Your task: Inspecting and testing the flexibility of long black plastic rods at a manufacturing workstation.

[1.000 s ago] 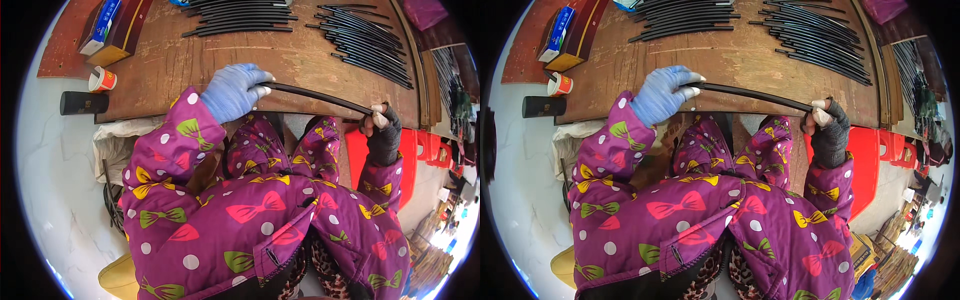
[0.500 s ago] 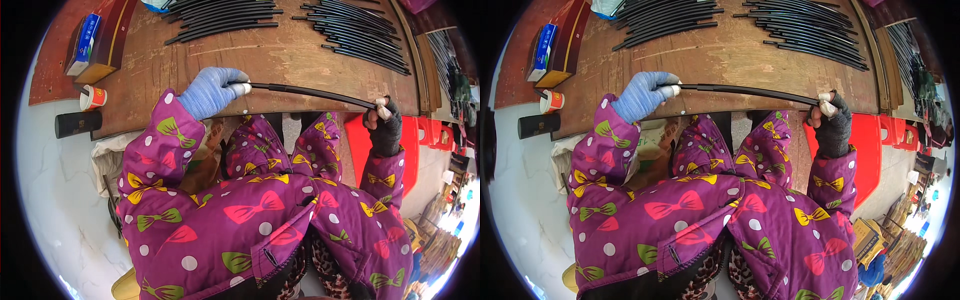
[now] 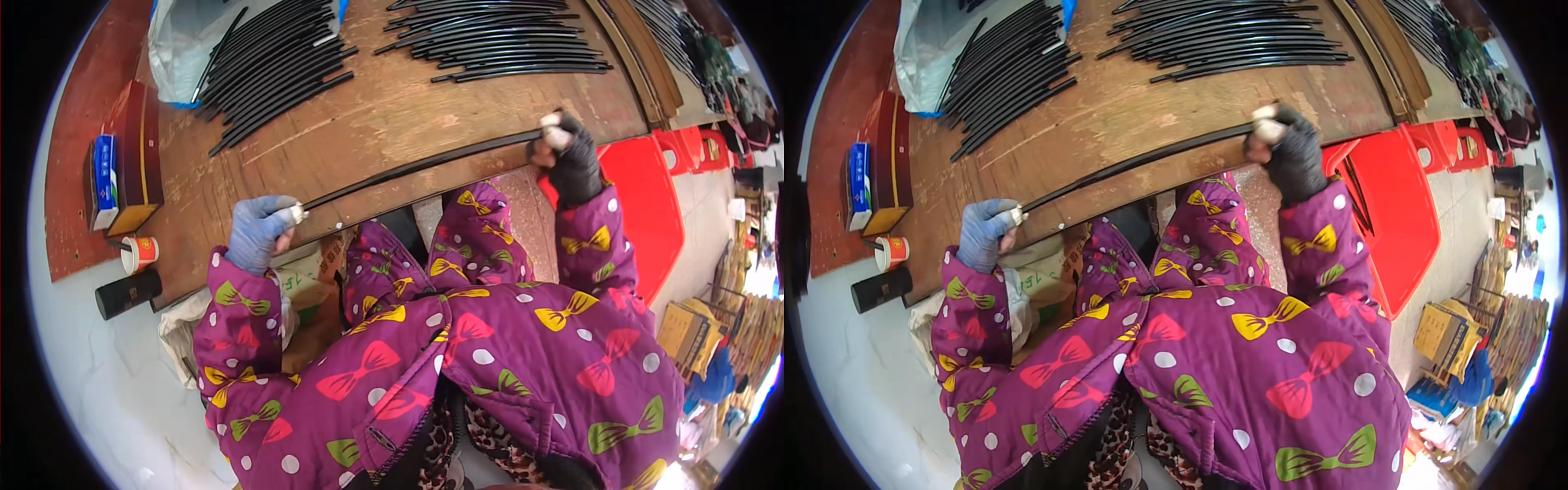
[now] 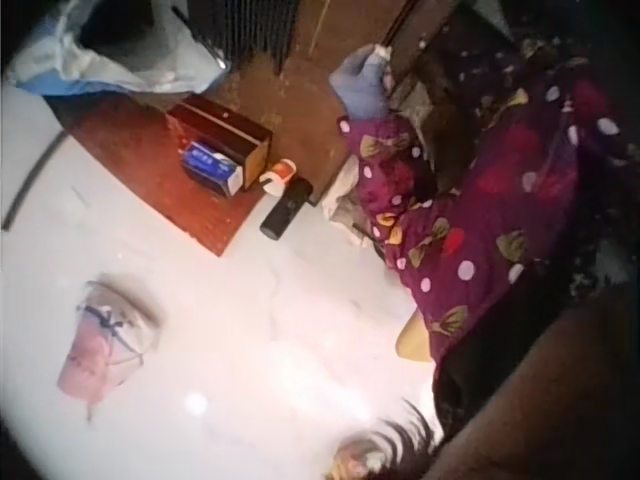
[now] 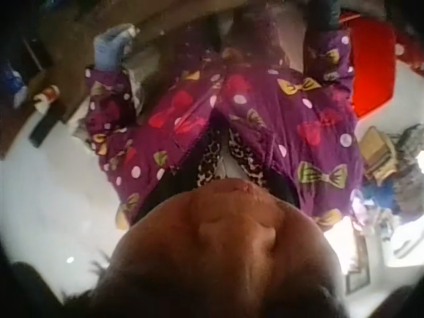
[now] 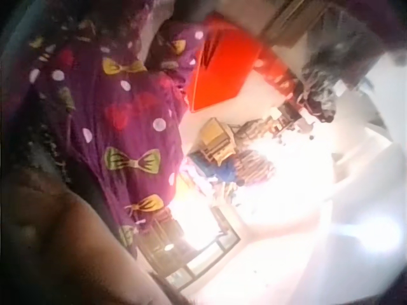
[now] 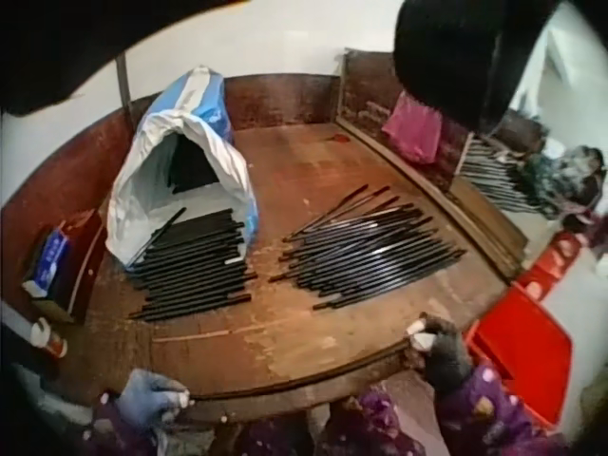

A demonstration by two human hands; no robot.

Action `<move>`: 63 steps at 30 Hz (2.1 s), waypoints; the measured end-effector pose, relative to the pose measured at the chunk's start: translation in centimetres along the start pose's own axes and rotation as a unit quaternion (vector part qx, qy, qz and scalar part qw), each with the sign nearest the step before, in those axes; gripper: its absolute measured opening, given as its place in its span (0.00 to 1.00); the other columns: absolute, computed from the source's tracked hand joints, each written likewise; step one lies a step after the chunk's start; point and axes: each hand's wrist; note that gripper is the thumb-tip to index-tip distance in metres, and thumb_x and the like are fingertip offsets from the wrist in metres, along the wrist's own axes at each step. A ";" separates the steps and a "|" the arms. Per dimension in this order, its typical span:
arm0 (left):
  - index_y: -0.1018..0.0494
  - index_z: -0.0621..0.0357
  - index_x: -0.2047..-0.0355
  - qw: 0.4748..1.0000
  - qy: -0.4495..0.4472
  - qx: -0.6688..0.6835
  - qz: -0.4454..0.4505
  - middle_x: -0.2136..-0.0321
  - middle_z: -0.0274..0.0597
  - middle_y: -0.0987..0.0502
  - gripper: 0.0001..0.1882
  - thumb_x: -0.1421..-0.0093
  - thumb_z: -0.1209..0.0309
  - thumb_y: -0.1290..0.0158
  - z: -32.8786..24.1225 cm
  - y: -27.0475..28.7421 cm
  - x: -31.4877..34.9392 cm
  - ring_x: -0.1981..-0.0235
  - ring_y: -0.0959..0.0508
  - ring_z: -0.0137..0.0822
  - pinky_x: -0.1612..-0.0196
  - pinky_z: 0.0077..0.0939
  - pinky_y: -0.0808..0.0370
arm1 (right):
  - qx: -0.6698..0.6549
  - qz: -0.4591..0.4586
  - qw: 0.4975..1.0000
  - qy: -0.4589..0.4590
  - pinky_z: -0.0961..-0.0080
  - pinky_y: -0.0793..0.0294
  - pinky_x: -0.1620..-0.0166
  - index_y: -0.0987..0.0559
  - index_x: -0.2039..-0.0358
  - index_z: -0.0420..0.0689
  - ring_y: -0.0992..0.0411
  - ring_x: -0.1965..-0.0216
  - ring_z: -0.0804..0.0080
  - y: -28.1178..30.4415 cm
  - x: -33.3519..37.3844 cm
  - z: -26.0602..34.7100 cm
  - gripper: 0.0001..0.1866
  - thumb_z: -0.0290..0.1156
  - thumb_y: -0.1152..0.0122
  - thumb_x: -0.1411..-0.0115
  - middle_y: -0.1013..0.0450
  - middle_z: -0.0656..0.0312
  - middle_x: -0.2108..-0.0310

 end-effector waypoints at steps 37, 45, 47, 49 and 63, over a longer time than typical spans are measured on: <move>0.26 0.58 0.66 0.922 -0.181 -0.319 -0.126 0.79 0.40 0.24 0.12 0.51 0.69 0.46 0.8 3.4 -4.8 0.79 0.25 0.33 0.73 0.22 0.29 | 0.787 -0.052 0.590 0.176 0.67 0.30 0.68 0.28 0.65 0.43 0.29 0.72 0.58 7.8 -6.3 4.7 0.15 0.23 0.47 0.56 0.28 0.56 0.72; 0.29 0.55 0.61 0.763 -0.191 -0.574 -0.229 0.61 0.42 0.30 0.17 0.52 0.65 0.46 -0.6 2.7 -12.4 0.55 0.32 0.41 0.52 0.30 0.36 | 0.893 0.106 0.430 0.082 0.61 0.36 0.56 0.29 0.61 0.47 0.37 0.56 0.57 1.1 -10.5 3.3 0.18 0.30 0.43 0.56 0.33 0.57 0.60; 0.29 0.52 0.61 0.764 -0.172 -0.593 -0.190 0.63 0.39 0.30 0.18 0.53 0.62 0.46 0.1 3.4 -12.5 0.57 0.33 0.41 0.55 0.32 0.34 | 0.896 0.128 0.418 0.078 0.62 0.37 0.56 0.30 0.60 0.47 0.37 0.55 0.58 0.8 -10.5 3.3 0.19 0.30 0.43 0.56 0.33 0.58 0.60; 0.31 0.54 0.62 0.775 -0.152 -0.588 -0.177 0.64 0.40 0.30 0.17 0.53 0.63 0.46 0.2 2.6 -12.0 0.58 0.33 0.41 0.55 0.32 0.34 | 0.901 0.144 0.404 0.072 0.62 0.38 0.55 0.30 0.58 0.48 0.37 0.55 0.58 0.6 -10.4 3.3 0.20 0.30 0.43 0.56 0.33 0.58 0.59; 0.28 0.64 0.65 0.954 -0.164 -0.225 -0.107 0.72 0.38 0.26 0.10 0.49 0.77 0.48 0.7 -1.5 -4.9 0.70 0.27 0.24 0.65 0.18 0.30 | 0.707 0.200 0.616 0.285 0.61 0.33 0.62 0.31 0.61 0.45 0.34 0.63 0.50 -1.6 -5.0 3.6 0.25 0.18 0.46 0.65 0.34 0.52 0.65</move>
Point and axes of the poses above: each hand's wrist, its own x-axis away from the middle knuckle, its own y-axis out of the back of the hand, z = x × y
